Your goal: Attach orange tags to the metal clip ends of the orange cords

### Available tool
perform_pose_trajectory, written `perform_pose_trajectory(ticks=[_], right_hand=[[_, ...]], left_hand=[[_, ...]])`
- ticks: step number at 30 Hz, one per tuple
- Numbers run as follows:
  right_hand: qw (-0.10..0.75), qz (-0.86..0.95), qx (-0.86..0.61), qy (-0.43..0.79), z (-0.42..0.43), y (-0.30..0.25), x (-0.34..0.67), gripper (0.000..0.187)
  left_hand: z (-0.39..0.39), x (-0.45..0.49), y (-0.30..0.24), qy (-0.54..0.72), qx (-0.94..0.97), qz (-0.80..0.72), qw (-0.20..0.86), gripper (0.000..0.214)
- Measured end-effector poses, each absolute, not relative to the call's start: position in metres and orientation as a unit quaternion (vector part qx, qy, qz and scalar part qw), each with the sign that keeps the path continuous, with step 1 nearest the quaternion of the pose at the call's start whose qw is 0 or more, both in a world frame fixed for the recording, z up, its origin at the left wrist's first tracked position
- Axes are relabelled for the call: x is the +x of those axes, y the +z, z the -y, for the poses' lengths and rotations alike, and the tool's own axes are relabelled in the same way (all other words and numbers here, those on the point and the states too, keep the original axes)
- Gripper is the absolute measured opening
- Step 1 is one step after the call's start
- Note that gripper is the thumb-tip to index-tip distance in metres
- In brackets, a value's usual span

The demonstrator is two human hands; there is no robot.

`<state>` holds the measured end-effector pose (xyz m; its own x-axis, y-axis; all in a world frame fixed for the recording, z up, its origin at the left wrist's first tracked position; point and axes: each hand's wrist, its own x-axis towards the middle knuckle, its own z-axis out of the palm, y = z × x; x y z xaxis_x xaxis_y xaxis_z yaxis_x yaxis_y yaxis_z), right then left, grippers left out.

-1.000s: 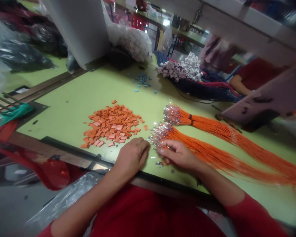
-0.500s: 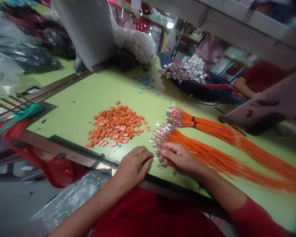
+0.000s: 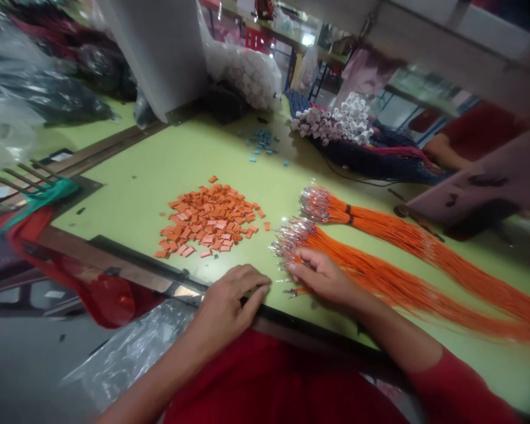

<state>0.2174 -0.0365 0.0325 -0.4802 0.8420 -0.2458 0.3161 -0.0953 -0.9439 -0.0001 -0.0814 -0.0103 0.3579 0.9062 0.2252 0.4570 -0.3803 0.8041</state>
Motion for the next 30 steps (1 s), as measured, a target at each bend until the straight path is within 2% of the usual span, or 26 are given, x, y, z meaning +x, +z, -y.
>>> perform_pose_trajectory(ticks=[8, 19, 24, 30], right_hand=[[0.233, 0.597, -0.448, 0.623, 0.037, 0.032, 0.221, 0.031], [0.226, 0.586, -0.474, 0.617, 0.04, 0.024, 0.217, 0.024], [0.24, 0.562, -0.465, 0.641, 0.041, 0.02, 0.215, 0.027], [0.213, 0.59, -0.466, 0.624, 0.043, 0.011, 0.218, 0.023]], left_hand=[[0.084, 0.014, -0.007, 0.326, 0.768, -0.427, 0.349, 0.02], [0.087, 0.017, -0.01, 0.322, 0.773, -0.399, 0.373, 0.018], [0.086, 0.007, -0.01, 0.366, 0.712, -0.465, 0.378, 0.016], [0.081, 0.019, -0.011, 0.401, 0.634, -0.492, 0.441, 0.017]])
